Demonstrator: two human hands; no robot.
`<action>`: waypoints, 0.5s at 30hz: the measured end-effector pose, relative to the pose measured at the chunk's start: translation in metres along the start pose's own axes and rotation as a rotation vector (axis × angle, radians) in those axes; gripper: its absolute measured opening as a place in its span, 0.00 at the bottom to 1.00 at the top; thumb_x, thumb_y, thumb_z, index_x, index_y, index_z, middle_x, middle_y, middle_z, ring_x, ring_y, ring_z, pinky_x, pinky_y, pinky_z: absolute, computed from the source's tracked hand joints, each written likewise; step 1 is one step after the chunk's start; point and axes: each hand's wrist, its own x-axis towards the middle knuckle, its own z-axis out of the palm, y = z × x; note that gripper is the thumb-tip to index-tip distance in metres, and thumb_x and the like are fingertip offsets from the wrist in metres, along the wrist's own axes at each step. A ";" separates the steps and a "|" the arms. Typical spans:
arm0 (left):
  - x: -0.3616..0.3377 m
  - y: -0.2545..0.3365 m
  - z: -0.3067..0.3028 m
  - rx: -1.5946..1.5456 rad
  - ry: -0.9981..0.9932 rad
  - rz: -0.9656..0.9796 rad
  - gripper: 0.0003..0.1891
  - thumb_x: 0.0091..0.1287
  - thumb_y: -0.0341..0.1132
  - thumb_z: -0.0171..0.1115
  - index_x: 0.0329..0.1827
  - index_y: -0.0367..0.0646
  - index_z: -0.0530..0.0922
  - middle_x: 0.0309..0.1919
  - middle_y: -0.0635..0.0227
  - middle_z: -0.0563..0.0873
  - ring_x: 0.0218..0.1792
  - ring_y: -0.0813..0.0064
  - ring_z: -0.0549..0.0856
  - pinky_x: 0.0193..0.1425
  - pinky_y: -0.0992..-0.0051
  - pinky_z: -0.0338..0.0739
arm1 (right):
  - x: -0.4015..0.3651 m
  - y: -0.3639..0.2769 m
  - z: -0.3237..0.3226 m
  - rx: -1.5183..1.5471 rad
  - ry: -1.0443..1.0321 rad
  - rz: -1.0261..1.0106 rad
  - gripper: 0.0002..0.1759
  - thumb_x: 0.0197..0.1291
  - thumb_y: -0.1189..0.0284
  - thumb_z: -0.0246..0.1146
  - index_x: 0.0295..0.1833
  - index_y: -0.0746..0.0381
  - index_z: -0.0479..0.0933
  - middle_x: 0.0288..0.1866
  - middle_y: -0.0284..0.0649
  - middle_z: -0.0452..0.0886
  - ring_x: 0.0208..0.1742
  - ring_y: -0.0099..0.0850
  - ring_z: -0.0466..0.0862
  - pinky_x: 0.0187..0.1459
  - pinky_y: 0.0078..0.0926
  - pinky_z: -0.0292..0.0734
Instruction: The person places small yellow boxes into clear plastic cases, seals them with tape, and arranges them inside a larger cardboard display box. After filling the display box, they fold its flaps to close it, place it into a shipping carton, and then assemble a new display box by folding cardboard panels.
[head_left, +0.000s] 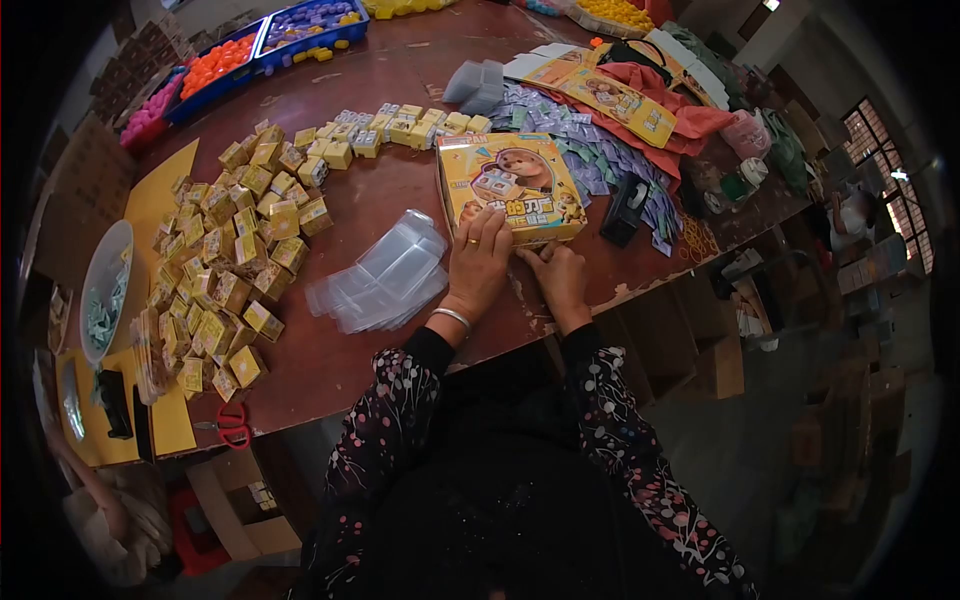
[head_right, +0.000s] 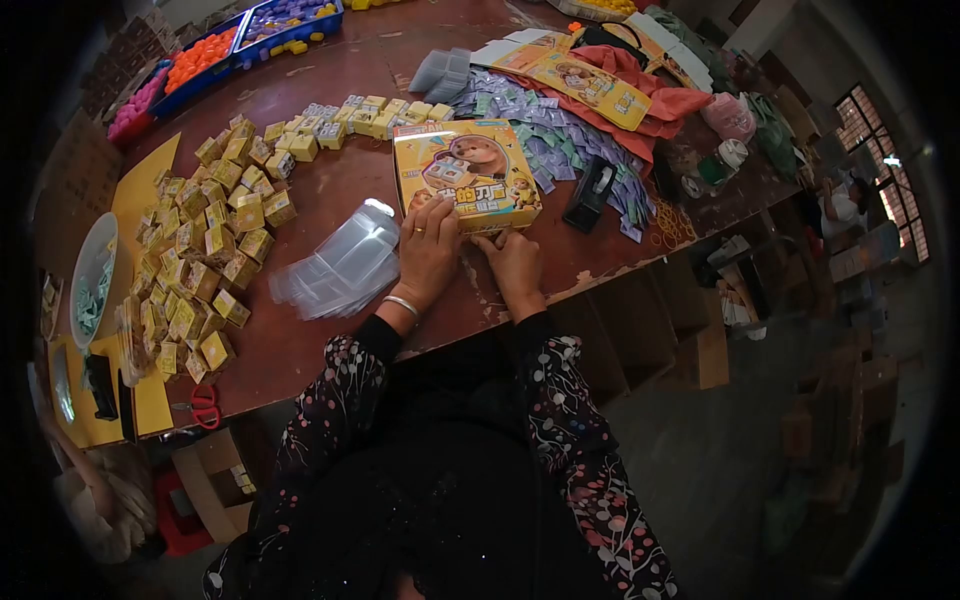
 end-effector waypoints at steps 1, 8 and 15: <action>0.000 0.000 0.000 0.000 -0.003 0.002 0.14 0.66 0.33 0.62 0.54 0.43 0.79 0.64 0.63 0.81 0.71 0.64 0.77 0.77 0.60 0.67 | 0.000 0.004 0.005 -0.045 0.008 -0.033 0.28 0.51 0.46 0.81 0.26 0.62 0.84 0.23 0.48 0.86 0.27 0.50 0.89 0.31 0.46 0.83; -0.001 -0.001 0.000 0.002 -0.009 0.007 0.15 0.66 0.33 0.62 0.55 0.43 0.79 0.64 0.64 0.81 0.72 0.64 0.76 0.78 0.60 0.66 | 0.007 0.006 -0.005 -0.150 0.031 -0.114 0.29 0.47 0.44 0.82 0.24 0.60 0.85 0.21 0.44 0.85 0.25 0.47 0.88 0.29 0.43 0.82; -0.001 0.000 -0.001 0.011 -0.011 0.007 0.15 0.67 0.33 0.62 0.56 0.43 0.79 0.64 0.64 0.81 0.72 0.65 0.76 0.77 0.60 0.66 | 0.015 -0.006 -0.027 0.014 0.013 -0.082 0.30 0.50 0.43 0.80 0.24 0.61 0.84 0.21 0.45 0.84 0.25 0.46 0.87 0.29 0.43 0.81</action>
